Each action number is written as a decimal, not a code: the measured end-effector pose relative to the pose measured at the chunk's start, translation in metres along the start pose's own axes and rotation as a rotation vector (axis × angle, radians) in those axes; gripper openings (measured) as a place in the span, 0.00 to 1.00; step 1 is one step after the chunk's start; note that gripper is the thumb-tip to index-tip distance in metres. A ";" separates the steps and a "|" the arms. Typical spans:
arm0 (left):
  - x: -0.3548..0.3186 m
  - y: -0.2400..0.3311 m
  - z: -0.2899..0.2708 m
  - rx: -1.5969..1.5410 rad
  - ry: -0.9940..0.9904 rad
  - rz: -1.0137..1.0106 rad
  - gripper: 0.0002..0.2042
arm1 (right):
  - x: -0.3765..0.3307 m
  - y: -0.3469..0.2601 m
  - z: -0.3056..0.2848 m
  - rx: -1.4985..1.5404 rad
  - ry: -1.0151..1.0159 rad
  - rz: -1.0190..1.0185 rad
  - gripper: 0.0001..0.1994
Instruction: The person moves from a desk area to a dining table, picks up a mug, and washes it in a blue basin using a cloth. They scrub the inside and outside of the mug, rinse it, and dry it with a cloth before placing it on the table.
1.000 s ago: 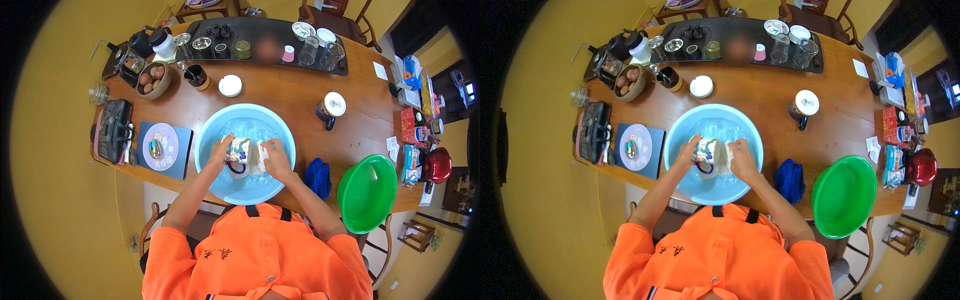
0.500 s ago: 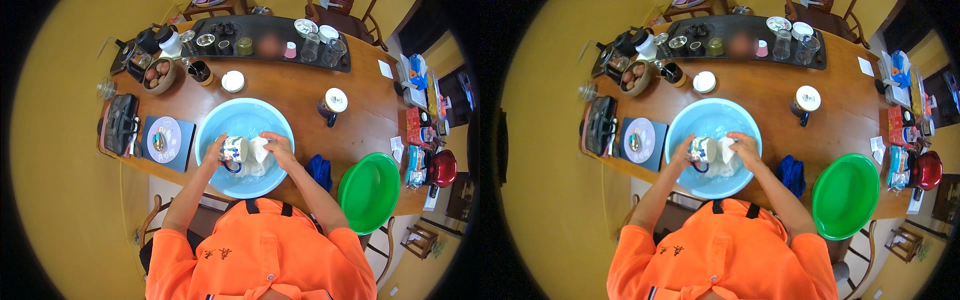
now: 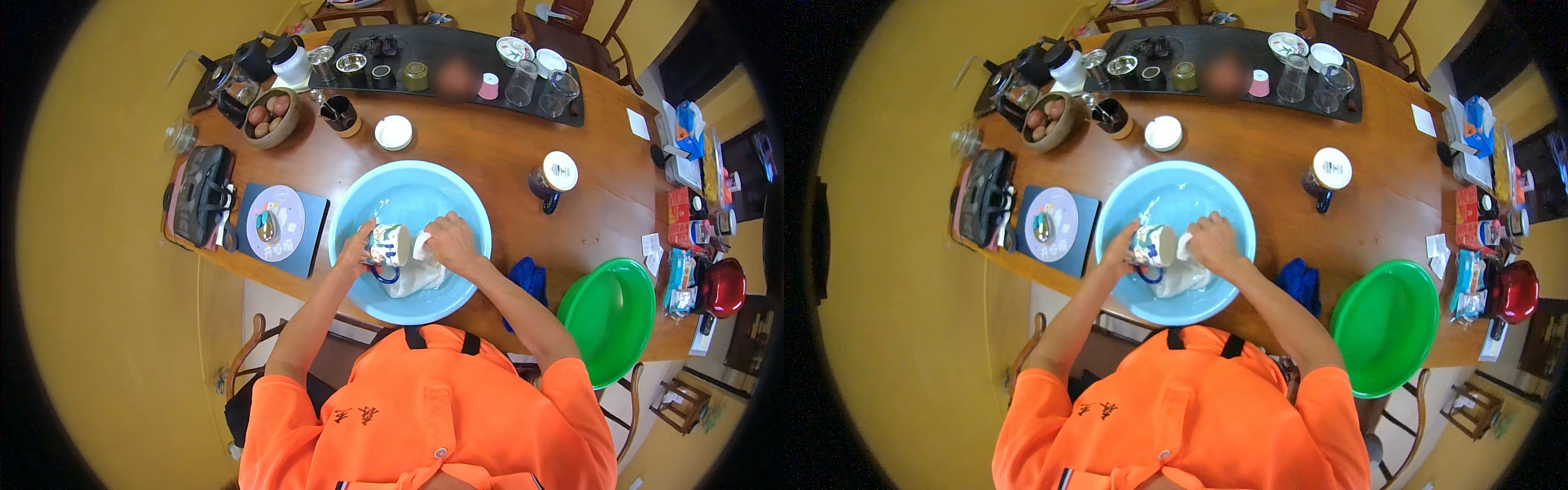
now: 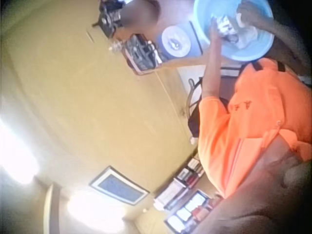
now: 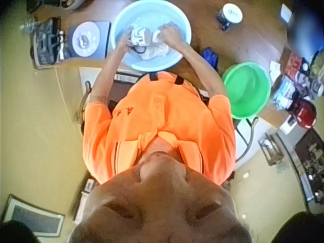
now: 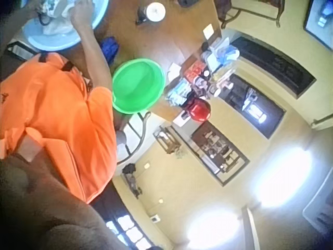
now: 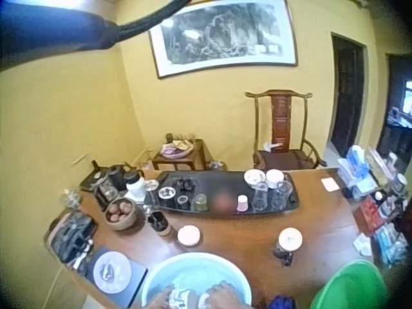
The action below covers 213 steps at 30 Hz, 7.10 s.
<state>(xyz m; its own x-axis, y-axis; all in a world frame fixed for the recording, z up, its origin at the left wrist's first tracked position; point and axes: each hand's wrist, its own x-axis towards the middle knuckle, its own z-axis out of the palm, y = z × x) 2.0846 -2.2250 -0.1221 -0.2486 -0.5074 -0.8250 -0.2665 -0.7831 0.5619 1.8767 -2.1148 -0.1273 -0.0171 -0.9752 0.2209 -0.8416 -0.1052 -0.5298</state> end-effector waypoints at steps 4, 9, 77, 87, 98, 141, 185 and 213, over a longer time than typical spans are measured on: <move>-0.001 0.002 0.003 -0.032 -0.037 -0.020 0.26 | 0.002 -0.009 -0.031 0.467 0.119 0.240 0.07; -0.002 0.002 0.011 -0.178 -0.189 -0.042 0.24 | 0.000 -0.029 -0.037 0.772 0.161 0.411 0.11; -0.034 0.003 0.054 -0.265 -0.226 0.316 0.23 | -0.015 -0.036 -0.003 0.638 -0.251 -0.087 0.24; -0.013 0.021 0.047 -0.137 -0.349 0.209 0.34 | -0.018 -0.032 0.013 0.835 -0.130 0.036 0.19; -0.025 -0.003 0.049 -0.423 -0.374 0.307 0.20 | -0.017 -0.048 -0.018 1.074 -0.192 -0.003 0.25; -0.004 -0.011 0.049 -0.228 -0.160 0.204 0.17 | -0.015 -0.036 -0.007 0.340 -0.491 -0.047 0.21; -0.005 -0.006 0.027 0.167 0.340 0.502 0.30 | -0.017 -0.003 -0.008 0.069 -0.188 0.287 0.17; -0.033 0.026 0.062 0.106 -0.279 -0.115 0.24 | -0.035 -0.021 0.016 0.350 -0.017 -0.173 0.15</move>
<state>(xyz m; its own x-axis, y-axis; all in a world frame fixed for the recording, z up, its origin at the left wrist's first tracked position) 2.0285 -2.2067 -0.0764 -0.4532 -0.2884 -0.8434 -0.3996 -0.7800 0.4815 1.9040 -2.0812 -0.1371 0.1203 -0.9401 0.3190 -0.5959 -0.3253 -0.7342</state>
